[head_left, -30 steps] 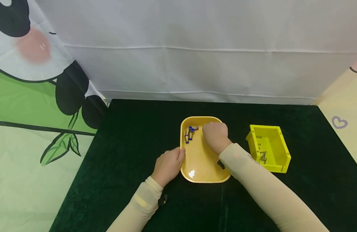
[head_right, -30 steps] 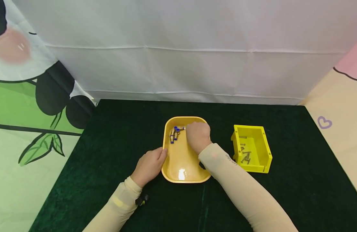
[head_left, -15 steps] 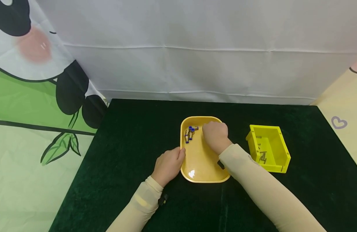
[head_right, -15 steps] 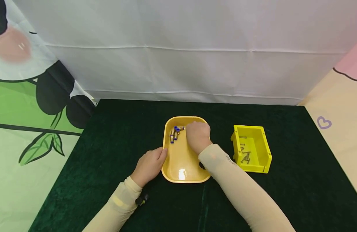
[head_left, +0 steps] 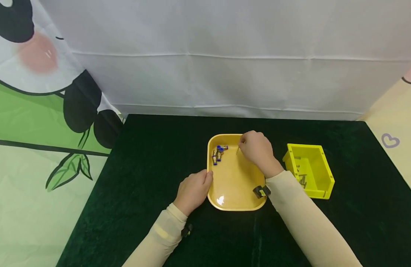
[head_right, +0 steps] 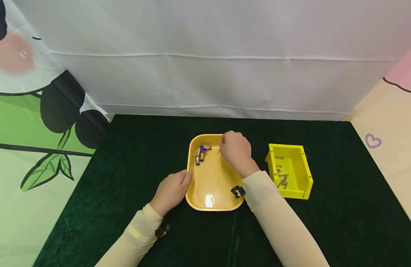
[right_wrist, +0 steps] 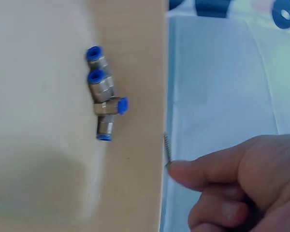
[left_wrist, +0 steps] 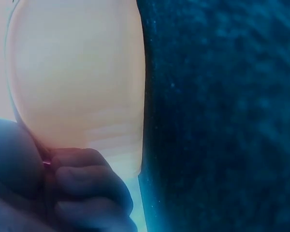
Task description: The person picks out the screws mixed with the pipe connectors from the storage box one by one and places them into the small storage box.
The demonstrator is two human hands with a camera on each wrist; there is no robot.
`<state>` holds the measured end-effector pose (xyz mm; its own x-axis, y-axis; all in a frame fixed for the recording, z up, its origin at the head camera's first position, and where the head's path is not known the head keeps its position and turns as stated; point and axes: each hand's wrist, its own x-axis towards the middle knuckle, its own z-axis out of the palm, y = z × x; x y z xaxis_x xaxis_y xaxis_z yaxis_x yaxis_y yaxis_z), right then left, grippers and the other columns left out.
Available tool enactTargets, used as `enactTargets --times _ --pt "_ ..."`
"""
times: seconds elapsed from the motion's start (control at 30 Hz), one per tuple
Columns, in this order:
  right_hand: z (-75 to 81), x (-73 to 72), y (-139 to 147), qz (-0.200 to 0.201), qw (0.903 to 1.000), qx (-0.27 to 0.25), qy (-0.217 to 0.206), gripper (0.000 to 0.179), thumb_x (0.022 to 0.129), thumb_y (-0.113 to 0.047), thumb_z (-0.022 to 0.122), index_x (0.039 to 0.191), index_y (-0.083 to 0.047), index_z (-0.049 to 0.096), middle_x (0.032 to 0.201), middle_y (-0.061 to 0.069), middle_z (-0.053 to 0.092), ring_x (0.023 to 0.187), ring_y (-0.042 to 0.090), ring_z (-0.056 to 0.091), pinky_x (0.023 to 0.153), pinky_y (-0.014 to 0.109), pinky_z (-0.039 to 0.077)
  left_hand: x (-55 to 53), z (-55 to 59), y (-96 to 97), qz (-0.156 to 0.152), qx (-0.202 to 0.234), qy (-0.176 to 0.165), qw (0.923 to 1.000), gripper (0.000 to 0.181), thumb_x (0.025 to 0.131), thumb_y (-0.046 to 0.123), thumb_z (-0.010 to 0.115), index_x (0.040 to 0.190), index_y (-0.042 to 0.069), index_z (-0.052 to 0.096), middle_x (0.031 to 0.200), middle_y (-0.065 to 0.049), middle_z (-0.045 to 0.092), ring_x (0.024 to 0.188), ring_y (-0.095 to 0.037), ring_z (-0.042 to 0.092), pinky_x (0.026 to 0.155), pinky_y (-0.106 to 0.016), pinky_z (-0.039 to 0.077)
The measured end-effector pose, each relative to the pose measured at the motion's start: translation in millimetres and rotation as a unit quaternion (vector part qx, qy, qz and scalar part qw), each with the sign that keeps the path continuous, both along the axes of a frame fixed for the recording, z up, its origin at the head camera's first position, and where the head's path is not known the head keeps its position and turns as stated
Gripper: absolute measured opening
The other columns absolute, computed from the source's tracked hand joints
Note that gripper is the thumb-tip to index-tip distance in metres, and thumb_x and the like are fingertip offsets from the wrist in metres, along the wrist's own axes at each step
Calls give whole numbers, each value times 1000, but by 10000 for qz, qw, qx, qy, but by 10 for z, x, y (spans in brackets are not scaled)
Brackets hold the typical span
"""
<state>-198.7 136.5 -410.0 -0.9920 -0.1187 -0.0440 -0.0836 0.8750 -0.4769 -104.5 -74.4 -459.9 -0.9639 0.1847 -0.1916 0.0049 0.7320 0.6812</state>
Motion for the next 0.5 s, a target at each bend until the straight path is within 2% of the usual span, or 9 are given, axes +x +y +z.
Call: enactTargets --times 0.07,0.2,0.37,0.5 --pt "27 6 59 -43 9989 -463 -37 19 98 -19 63 103 -4 74 94 11 68 71 23 58 62 30 50 -4 -2 8 -4 4 6 10000 36 107 39 35 98 16 62 66 0 58 53 -17 58 50 -33 46" --pt "74 30 186 -95 9936 -1122 -82 19 98 -20 63 102 -5 74 99 12 68 74 24 57 64 32 50 -6 2 18 16 -6 8 10000 35 107 38 36 98 16 62 66 0 58 53 -18 58 50 -33 46" --pt "82 94 401 -288 9869 -1580 -147 18 99 -20 62 101 -6 74 89 12 66 68 26 52 60 31 44 -1 3 24 32 -21 -39 10000 35 107 38 36 99 16 61 66 0 58 53 -18 58 51 -33 46" --pt "75 166 632 -482 9821 -1805 -252 20 100 -20 60 103 -6 73 96 13 66 78 27 50 66 32 41 0 -5 29 77 -18 -44 10000 35 107 37 36 100 16 61 67 0 58 53 -18 57 50 -32 46"
